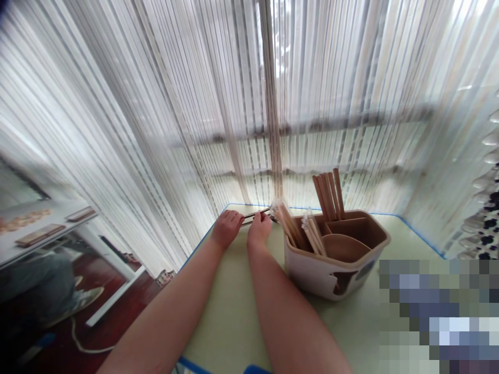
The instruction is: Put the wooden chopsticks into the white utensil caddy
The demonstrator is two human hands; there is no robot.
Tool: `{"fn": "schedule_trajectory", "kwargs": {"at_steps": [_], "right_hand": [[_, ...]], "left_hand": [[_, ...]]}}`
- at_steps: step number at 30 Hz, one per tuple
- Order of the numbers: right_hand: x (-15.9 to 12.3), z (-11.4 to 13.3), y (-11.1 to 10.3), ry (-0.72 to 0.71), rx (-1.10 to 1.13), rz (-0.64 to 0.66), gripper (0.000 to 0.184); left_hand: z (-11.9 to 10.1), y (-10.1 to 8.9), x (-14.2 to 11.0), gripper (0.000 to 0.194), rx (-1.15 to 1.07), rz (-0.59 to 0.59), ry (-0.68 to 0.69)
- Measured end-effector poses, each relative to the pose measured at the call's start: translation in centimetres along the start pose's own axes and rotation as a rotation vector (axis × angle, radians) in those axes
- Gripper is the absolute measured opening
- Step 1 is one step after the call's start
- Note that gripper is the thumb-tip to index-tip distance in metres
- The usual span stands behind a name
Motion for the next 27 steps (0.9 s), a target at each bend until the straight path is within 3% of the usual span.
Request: {"fn": "schedule_trajectory", "kwargs": {"at_steps": [3,9,16,21,27], "right_hand": [[-0.1,0.6,-0.5,-0.049,-0.087,-0.068,0.012],[-1.4,2.6,-0.1,-0.174,-0.209,0.0,0.02],[-3.4,5.0,0.8,-0.306,-0.259,0.069,0.029],[-7.2,8.1,2.9,-0.372,-0.24,0.18,0.034],[-13.9,14.9,4.4,-0.446,-0.204,0.355,0.034]], "left_hand": [[0.1,-0.1,-0.1,0.029,-0.028,-0.045,-0.02],[0.7,-0.8,-0.7,0.025,-0.008,-0.169,-0.04],[0.5,-2.4,-1.6,0.02,-0.033,-0.159,-0.127],[1.0,-6.4,-4.3,0.019,-0.077,-0.312,-0.331],[0.7,-14.0,-7.2,0.02,-0.106,-0.534,-0.411]]}}
Point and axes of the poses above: each hand's wrist, its own x-axis towards the middle knuckle, its own y-axis out of the palm, z = x × y, the point moved 7 cm from there along x, towards the middle knuckle, and after that the axes turned 4 degrees about y, right-handed, at the moved point
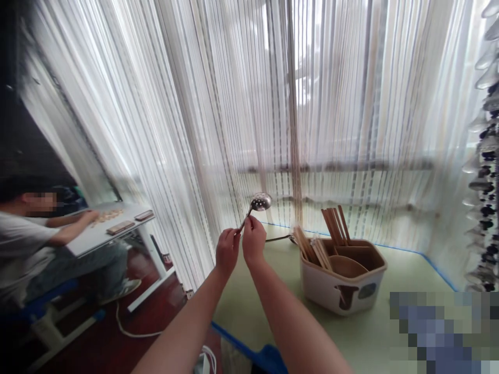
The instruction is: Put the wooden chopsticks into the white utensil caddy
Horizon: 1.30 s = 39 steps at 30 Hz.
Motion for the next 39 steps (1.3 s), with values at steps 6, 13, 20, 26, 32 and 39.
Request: {"fn": "schedule_trajectory", "kwargs": {"at_steps": [6,13,20,26,32,39], "right_hand": [[-1.9,8.7,-5.9,-0.169,-0.033,0.071,0.031],[-3.1,17.2,-18.1,-0.413,-0.272,0.01,0.025],[-1.9,19.1,-26.9,-0.497,-0.589,-0.115,0.022],[0.0,16.3,-30.7,-0.417,-0.676,-0.181,0.021],[1.9,12.4,-32.9,-0.354,-0.636,-0.177,0.024],[3.0,10.8,-34.4,-0.377,-0.582,-0.184,0.029]], "left_hand": [[-6.2,-4.8,2.2,0.023,-0.119,-0.114,0.103],[-18.7,-5.5,4.6,0.024,-0.374,-0.083,0.173],[-27.6,-2.3,5.8,0.021,-0.481,0.016,0.097],[-31.0,2.0,5.8,0.016,-0.536,0.181,0.042],[-31.8,5.2,5.3,0.014,-0.512,0.285,0.024],[-32.4,7.0,5.9,0.01,-0.489,0.331,0.013]]}}
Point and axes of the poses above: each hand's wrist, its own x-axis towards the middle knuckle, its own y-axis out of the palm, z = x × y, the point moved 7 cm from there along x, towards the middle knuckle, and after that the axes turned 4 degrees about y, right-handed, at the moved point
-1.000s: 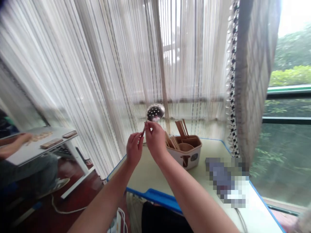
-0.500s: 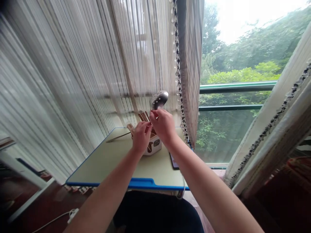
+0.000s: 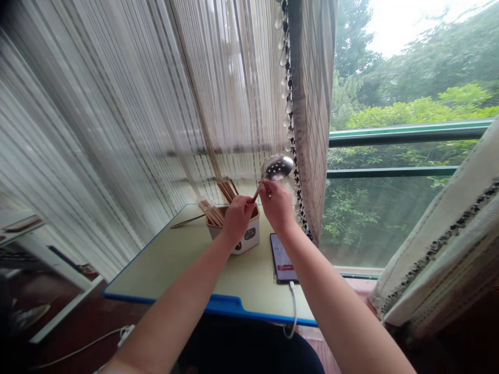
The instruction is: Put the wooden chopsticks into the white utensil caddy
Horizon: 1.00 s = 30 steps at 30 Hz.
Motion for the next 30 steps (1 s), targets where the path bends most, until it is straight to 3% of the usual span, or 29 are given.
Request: {"fn": "schedule_trajectory", "kwargs": {"at_steps": [5,9,12,17,26,30], "right_hand": [[0.2,-0.8,0.2,-0.032,-0.072,-0.011,0.03],[-0.5,-1.9,1.6,-0.053,-0.105,0.072,0.029],[-1.2,-2.9,2.7,-0.035,-0.11,0.114,0.029],[-2.5,-4.8,3.8,0.072,-0.139,0.16,0.03],[-4.5,-8.1,5.2,0.257,0.039,0.179,0.027],[-5.2,-9.2,5.8,0.327,0.123,0.174,0.028]], "left_hand": [[0.1,1.0,0.6,0.013,0.004,0.096,0.01],[1.1,2.2,0.2,0.012,0.017,0.237,-0.029],[1.9,2.6,-0.2,0.015,0.041,0.263,-0.061],[2.4,2.8,-0.4,0.02,0.09,0.297,-0.083],[2.8,2.6,-0.5,0.024,0.166,0.3,-0.06],[2.8,3.1,-0.8,0.027,0.22,0.372,-0.058]]}}
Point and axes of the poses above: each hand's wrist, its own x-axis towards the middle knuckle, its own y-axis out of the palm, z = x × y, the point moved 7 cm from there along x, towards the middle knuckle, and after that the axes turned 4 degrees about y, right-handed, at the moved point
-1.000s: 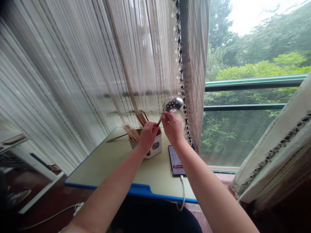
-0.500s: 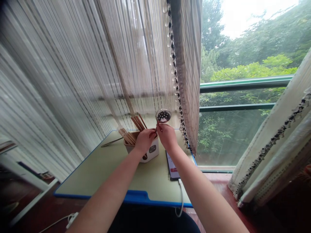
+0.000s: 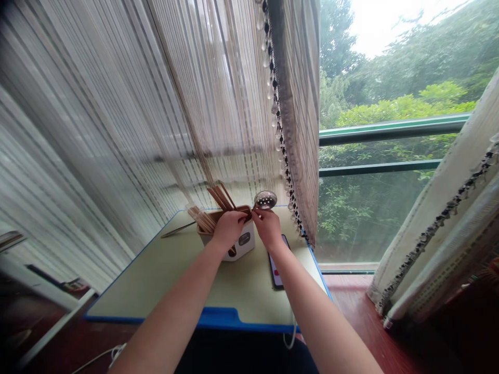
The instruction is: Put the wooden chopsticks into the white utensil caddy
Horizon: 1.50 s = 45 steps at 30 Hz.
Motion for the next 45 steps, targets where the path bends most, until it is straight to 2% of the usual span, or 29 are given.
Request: {"fn": "schedule_trajectory", "kwargs": {"at_steps": [9,14,18,22,24,26,29,32,35,37,41,43,45], "right_hand": [[-1.4,-1.5,1.1,0.116,0.185,0.053,0.034],[-1.4,-2.1,0.5,0.128,0.205,0.006,0.033],[-1.6,-1.9,0.5,0.119,0.226,0.023,0.032],[-2.0,-1.6,0.3,0.175,0.229,0.045,0.033],[-2.5,-1.3,-0.2,0.2,0.203,0.031,0.032],[-3.4,-0.8,-1.0,0.206,0.188,-0.041,0.031],[-5.6,0.1,-2.1,0.214,0.204,-0.232,0.03],[-8.1,1.4,-1.6,0.159,0.259,-0.329,0.025],[-10.2,3.5,0.9,0.028,0.279,-0.271,0.018],[-11.6,5.3,3.2,-0.084,0.283,-0.201,0.013],[-14.5,9.1,8.4,-0.277,0.368,-0.022,0.011],[-15.5,10.6,11.5,-0.306,0.422,0.092,0.01],[-15.7,11.5,14.6,-0.287,0.443,0.173,0.007]], "left_hand": [[-0.5,0.0,-0.2,0.03,0.068,0.068,0.0],[-0.3,0.4,0.0,0.034,0.044,0.097,-0.013],[-0.4,0.6,0.0,0.034,0.054,0.119,-0.007],[-0.8,0.0,0.0,0.031,0.082,0.116,-0.001],[-1.2,-0.5,-0.3,0.03,0.065,0.101,0.008],[-1.6,-1.2,-0.9,0.029,-0.007,0.065,0.029],[-1.5,-3.0,-3.0,0.03,-0.196,-0.126,0.045],[0.4,-5.6,-6.7,0.03,-0.347,-0.468,0.051],[4.2,-7.5,-11.0,0.023,-0.34,-0.734,0.016],[7.4,-8.5,-13.4,0.02,-0.303,-0.832,-0.055],[14.1,-10.0,-17.0,0.017,-0.212,-0.897,-0.221],[17.1,-10.5,-18.0,0.018,-0.147,-0.86,-0.301],[19.7,-10.5,-18.4,0.021,-0.075,-0.767,-0.386]]}}
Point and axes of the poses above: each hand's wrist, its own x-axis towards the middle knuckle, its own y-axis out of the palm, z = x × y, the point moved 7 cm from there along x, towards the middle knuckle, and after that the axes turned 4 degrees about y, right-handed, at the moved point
